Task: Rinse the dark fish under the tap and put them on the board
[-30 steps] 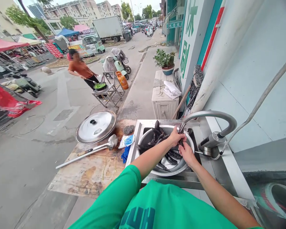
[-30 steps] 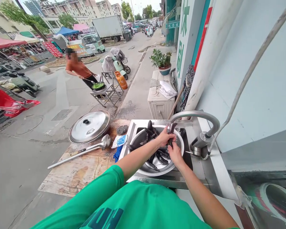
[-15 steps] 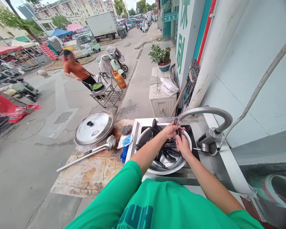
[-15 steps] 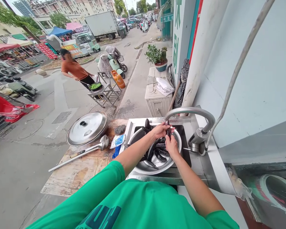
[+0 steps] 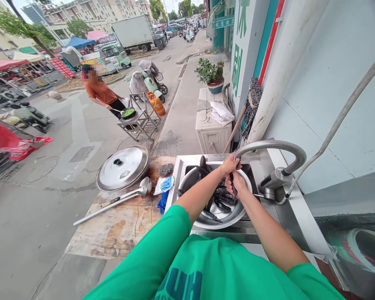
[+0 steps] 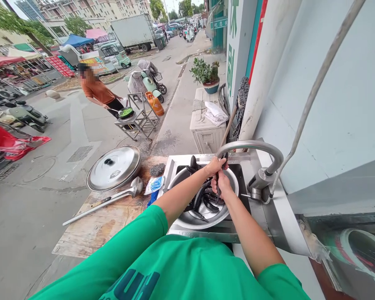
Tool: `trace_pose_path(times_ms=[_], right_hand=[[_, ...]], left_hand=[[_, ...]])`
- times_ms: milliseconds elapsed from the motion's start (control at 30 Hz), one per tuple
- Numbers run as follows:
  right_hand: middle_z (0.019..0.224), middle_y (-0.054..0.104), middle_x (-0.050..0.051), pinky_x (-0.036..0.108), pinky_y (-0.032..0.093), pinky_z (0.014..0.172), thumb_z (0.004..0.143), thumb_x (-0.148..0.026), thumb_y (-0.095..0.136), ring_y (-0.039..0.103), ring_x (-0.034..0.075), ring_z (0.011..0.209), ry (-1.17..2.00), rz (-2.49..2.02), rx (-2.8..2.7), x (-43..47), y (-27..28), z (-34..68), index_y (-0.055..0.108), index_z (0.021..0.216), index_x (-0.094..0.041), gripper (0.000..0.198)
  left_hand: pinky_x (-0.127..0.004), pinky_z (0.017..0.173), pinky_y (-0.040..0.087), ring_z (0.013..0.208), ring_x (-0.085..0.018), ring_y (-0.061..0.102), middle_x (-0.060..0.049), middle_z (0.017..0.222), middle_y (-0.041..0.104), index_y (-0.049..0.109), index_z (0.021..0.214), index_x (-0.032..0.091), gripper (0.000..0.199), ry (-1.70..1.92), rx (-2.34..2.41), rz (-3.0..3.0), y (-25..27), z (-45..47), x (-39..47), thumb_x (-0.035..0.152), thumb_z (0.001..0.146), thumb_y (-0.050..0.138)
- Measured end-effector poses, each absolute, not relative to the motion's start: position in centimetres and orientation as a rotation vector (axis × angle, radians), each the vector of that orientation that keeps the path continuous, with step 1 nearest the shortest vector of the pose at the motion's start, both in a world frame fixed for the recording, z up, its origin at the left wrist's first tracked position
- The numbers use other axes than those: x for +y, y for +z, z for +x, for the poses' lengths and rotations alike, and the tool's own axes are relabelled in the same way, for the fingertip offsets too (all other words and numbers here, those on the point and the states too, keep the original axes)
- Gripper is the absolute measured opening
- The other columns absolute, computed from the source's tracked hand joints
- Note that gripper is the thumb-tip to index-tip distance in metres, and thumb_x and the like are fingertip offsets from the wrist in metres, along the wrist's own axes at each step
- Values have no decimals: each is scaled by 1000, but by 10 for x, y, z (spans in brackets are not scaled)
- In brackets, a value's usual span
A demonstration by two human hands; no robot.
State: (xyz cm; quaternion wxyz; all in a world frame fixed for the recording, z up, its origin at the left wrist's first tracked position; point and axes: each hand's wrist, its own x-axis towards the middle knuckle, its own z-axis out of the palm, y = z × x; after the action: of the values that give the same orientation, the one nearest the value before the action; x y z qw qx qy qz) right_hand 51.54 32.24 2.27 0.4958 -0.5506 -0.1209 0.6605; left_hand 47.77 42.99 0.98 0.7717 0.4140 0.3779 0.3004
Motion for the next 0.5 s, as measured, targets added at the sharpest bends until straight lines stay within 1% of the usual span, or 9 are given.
trace_pose_path(times_ms=[67,133,200,233,300,333,400,433,500], right_hand=[[47,40,-6,21,22,27,101,-68,39,29,8,33,1825,-1177,-371,320,23,522,44,76,-24,51],[47,41,-7,22,27,28,100,-68,43,32,8,34,1846,-1187,-459,319,21,522,45,77,-24,49],[47,45,-6,22,32,30,101,-56,50,38,10,33,1615,-1394,-548,318,17,513,45,78,-24,40],[48,47,-6,21,33,31,101,-48,53,40,10,34,1489,-1472,-572,318,15,507,45,79,-25,33],[54,53,-7,20,34,32,99,-35,58,44,9,36,1415,-1473,-574,317,12,497,44,84,-25,22],[58,54,-8,19,33,32,98,-31,59,43,8,37,1453,-1422,-554,317,12,495,43,86,-25,20],[60,52,-9,17,29,31,98,-32,57,38,6,36,1534,-1333,-501,317,14,496,41,87,-26,20],[58,49,-10,17,27,30,99,-35,54,35,6,35,1553,-1322,-486,317,15,498,40,86,-25,21],[52,42,-10,19,29,29,103,-45,46,30,6,33,1579,-1358,-474,317,17,503,42,83,-25,29]], left_hand=[[-21,56,46,54,-8,57,3,75,64,53,141,20,61,631,820,898,15,473,428,14,85,75],[-19,51,41,46,-6,49,5,72,62,51,145,22,59,661,904,888,18,469,428,16,90,70],[-20,46,34,40,-6,39,6,59,53,58,139,20,39,706,1067,860,17,467,428,32,102,57],[-21,44,33,39,-7,37,6,55,49,61,133,17,39,698,1145,838,17,466,428,41,105,48],[-22,44,36,39,-9,39,4,54,48,66,124,14,52,644,1225,785,15,462,430,53,107,37],[-22,46,39,41,-10,43,2,56,52,66,123,13,51,620,1204,762,14,459,431,52,107,37],[-22,53,47,48,-10,53,0,67,60,63,132,15,36,603,1049,749,13,452,431,35,105,49],[-22,58,50,53,-10,58,0,73,63,59,138,19,38,590,956,761,13,449,429,24,100,55],[-20,59,51,59,-10,63,2,77,64,53,146,24,59,524,873,827,12,447,425,11,90,65]])
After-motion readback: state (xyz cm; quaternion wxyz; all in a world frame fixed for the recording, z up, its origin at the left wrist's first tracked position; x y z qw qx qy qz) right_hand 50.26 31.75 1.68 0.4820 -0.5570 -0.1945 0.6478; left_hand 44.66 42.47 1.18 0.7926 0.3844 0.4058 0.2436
